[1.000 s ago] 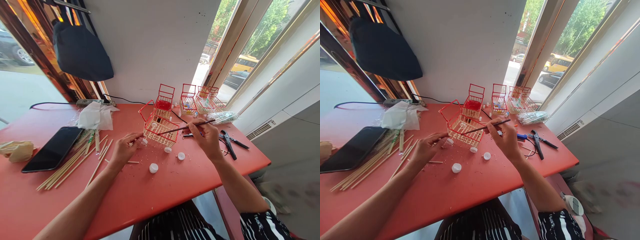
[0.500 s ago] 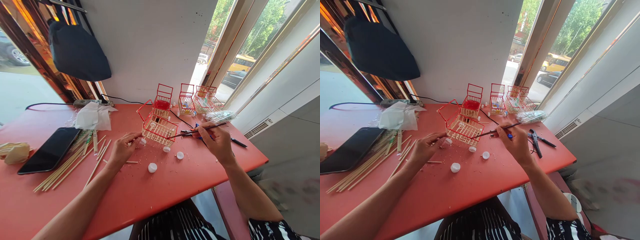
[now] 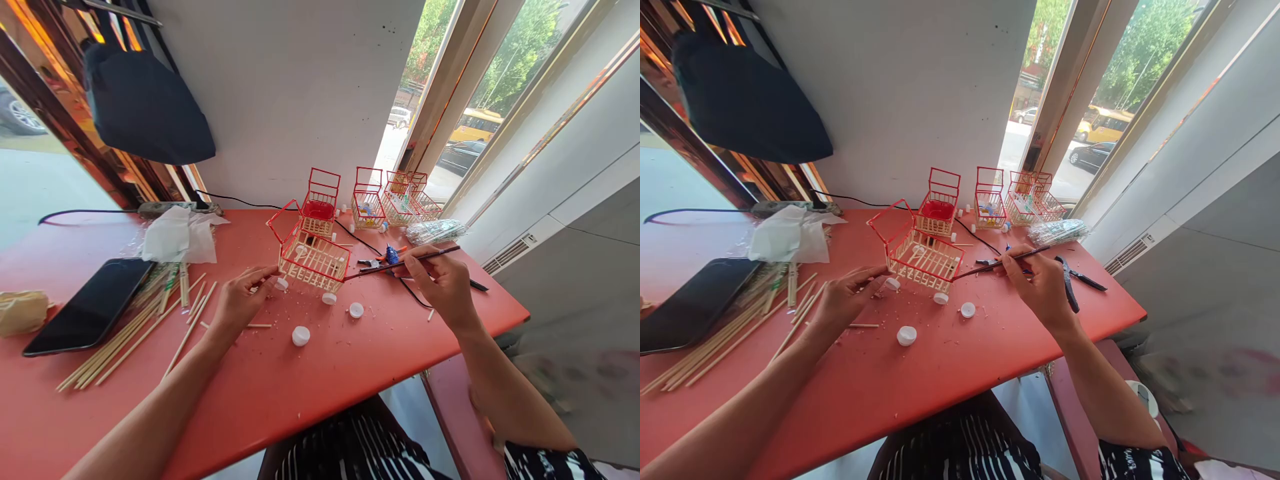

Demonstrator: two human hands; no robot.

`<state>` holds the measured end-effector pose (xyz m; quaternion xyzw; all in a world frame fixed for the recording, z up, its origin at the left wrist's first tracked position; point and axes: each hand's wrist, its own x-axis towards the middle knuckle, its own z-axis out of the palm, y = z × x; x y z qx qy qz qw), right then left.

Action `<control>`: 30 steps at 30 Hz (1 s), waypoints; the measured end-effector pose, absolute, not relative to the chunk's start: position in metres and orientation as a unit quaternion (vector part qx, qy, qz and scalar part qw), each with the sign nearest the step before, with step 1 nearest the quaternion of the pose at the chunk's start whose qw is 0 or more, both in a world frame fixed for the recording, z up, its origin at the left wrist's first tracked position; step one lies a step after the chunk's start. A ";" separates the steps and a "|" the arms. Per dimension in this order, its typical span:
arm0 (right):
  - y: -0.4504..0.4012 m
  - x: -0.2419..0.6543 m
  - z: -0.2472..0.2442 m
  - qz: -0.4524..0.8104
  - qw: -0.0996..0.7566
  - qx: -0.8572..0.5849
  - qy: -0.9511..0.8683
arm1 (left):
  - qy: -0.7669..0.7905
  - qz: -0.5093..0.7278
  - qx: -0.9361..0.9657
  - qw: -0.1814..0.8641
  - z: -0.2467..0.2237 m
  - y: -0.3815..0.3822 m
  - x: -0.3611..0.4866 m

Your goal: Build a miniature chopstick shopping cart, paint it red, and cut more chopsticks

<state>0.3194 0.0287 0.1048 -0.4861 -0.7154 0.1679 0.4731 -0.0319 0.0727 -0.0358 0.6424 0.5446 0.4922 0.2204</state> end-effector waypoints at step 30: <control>0.332 0.255 0.103 0.405 0.403 -0.583 -0.578 | 0.558 0.496 0.617 0.247 -0.038 0.073 -0.034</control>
